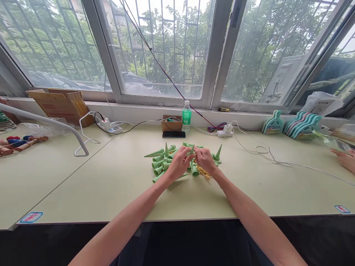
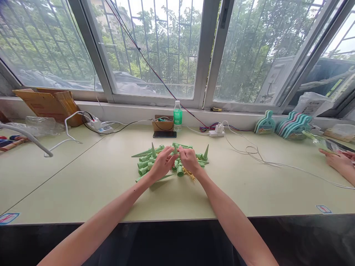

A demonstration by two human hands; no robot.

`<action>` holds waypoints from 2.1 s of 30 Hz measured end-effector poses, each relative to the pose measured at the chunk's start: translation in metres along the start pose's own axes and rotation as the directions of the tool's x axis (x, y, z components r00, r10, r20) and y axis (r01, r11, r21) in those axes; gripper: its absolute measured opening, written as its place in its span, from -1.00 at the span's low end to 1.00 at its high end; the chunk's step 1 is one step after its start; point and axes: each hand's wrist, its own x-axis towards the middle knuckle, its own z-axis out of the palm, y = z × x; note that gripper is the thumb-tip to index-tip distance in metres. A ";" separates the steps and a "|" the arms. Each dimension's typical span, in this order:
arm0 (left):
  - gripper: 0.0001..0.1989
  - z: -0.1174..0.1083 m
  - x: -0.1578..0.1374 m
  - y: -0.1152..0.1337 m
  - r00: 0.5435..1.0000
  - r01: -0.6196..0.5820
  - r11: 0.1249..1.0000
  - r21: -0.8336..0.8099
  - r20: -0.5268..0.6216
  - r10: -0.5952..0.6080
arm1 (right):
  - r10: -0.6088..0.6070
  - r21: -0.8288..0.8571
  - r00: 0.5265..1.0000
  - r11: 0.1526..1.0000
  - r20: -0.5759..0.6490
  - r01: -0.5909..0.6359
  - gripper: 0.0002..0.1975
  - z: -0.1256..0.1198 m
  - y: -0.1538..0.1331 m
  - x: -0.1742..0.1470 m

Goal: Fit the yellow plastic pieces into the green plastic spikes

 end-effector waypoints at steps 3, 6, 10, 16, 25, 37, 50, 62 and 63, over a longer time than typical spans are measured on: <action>-0.68 0.000 0.001 0.001 1.000 -0.008 1.000 0.025 -0.021 0.008 | -0.020 -0.009 1.000 1.000 -0.013 0.020 -0.38 0.002 0.001 0.000; -0.63 -0.002 0.001 0.004 0.998 -0.026 0.996 0.089 -0.060 0.032 | -0.029 -0.030 0.999 0.999 -0.032 0.028 -0.38 0.002 0.002 0.000; -0.63 -0.004 -0.002 0.008 0.993 -0.054 0.982 0.183 -0.092 0.071 | -0.034 -0.044 0.998 0.999 -0.056 0.031 -0.39 0.001 0.002 0.000; -0.67 -0.006 -0.005 0.013 0.980 -0.098 0.964 0.245 -0.145 0.137 | -0.048 -0.051 0.996 0.998 -0.081 0.044 -0.42 0.000 0.000 -0.002; -0.63 0.003 0.002 0.017 0.952 0.234 0.889 -0.394 -0.093 -0.292 | -0.105 -0.068 0.990 0.993 -0.090 0.099 -0.46 -0.001 -0.001 -0.004; -0.51 0.005 0.004 0.015 0.908 0.402 0.614 -0.680 0.206 -0.366 | -0.134 -0.088 0.991 0.987 0.000 0.133 -0.51 -0.003 -0.007 -0.005; -0.55 0.000 0.004 0.016 0.949 0.300 0.743 -0.598 0.105 -0.298 | -0.151 -0.104 0.989 0.983 0.003 0.151 -0.53 0.000 0.004 -0.004; -0.66 0.000 0.002 0.006 0.975 0.220 0.837 -0.502 0.096 -0.200 | -0.181 -0.055 0.983 0.982 -0.003 0.181 -0.49 0.002 0.010 -0.002; -0.67 0.000 0.002 0.006 0.976 0.216 0.840 -0.497 0.097 -0.194 | -0.181 -0.050 0.983 0.982 -0.004 0.181 -0.50 0.002 0.011 -0.002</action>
